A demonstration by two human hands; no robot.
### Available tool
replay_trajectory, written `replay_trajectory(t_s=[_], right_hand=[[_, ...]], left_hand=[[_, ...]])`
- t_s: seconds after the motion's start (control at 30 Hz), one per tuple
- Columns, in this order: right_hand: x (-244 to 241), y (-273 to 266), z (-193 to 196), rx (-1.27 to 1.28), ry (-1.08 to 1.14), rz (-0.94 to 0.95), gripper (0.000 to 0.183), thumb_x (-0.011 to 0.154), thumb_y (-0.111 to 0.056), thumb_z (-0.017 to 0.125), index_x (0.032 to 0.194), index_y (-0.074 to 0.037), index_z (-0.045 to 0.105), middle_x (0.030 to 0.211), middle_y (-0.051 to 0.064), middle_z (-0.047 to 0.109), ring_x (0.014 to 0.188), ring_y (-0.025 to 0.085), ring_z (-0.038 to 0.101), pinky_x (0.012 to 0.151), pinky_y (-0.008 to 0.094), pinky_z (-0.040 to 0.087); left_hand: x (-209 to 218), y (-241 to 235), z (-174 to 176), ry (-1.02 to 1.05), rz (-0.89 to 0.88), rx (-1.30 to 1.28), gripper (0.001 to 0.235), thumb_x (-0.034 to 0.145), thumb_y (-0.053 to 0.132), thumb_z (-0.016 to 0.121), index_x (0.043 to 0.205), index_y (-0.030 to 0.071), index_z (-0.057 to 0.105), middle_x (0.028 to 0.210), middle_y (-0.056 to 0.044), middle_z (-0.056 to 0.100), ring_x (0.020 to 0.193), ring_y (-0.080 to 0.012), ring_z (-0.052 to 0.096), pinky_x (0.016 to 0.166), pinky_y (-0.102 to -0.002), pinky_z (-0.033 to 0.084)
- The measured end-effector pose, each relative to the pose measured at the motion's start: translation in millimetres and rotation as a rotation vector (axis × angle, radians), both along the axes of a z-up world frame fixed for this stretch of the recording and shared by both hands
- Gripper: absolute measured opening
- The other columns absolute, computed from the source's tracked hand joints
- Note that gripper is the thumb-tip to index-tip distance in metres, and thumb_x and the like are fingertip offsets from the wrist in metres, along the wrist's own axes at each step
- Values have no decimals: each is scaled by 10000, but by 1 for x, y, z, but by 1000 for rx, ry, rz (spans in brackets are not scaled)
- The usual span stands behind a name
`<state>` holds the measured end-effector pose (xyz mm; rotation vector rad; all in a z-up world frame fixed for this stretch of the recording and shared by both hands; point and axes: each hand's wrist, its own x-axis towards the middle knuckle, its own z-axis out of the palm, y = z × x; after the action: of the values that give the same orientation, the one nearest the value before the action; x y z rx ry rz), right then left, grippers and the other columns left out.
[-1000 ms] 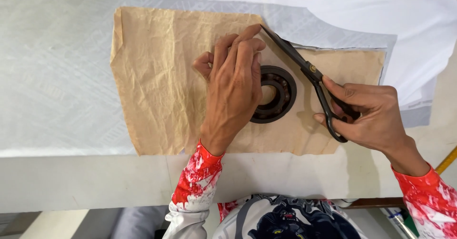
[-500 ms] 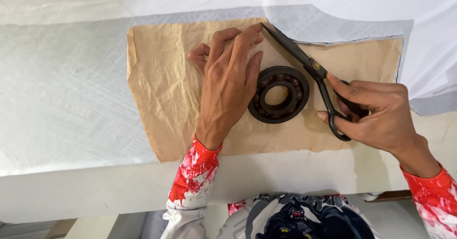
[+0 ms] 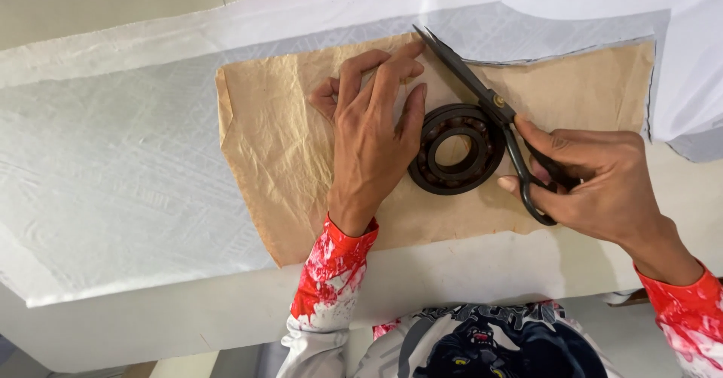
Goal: Laying out fabric on a table, placing a pattern, marking the outline, and cutting it with scissors.
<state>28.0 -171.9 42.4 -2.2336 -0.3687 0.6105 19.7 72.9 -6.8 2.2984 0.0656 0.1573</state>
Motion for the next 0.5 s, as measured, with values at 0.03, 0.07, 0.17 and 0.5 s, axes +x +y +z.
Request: replay_trajectory(t_s=[0.03,0.07,0.17,0.5], right_hand=[[-1,2,-1,7,-18,-7,592,763,-4,900,1300,118,682,702,80,659,593,81,467,562,189,471],[-2,5,-2,13,-35,-15,585,756,-2,908,1284,120,688,696,88,654,574,93,479,540,194,488],[-1,13,-2,27,-31,-33,585,766,-9,904,1288,130,680,705,85,665,573,97,496,534,187,486],[-4,25,2,74,68,-119,586,794,27,866,1334,121,658,698,27,558,675,77,379,586,200,395]], left_hand=[[1,0,0,-4,5,11,203,1021,61,634,1202,139,586,1158,76,720,1149,-185,625,981,-418,291],[1,0,0,-9,10,21,141,1010,56,631,1120,132,589,1239,74,714,1153,-188,627,984,-428,291],[2,0,-1,-19,9,24,147,1005,49,643,1116,128,587,1212,65,722,1147,-182,623,968,-416,287],[0,0,-5,-3,12,31,134,1012,92,644,1121,153,597,1250,103,715,1169,-172,625,1013,-419,276]])
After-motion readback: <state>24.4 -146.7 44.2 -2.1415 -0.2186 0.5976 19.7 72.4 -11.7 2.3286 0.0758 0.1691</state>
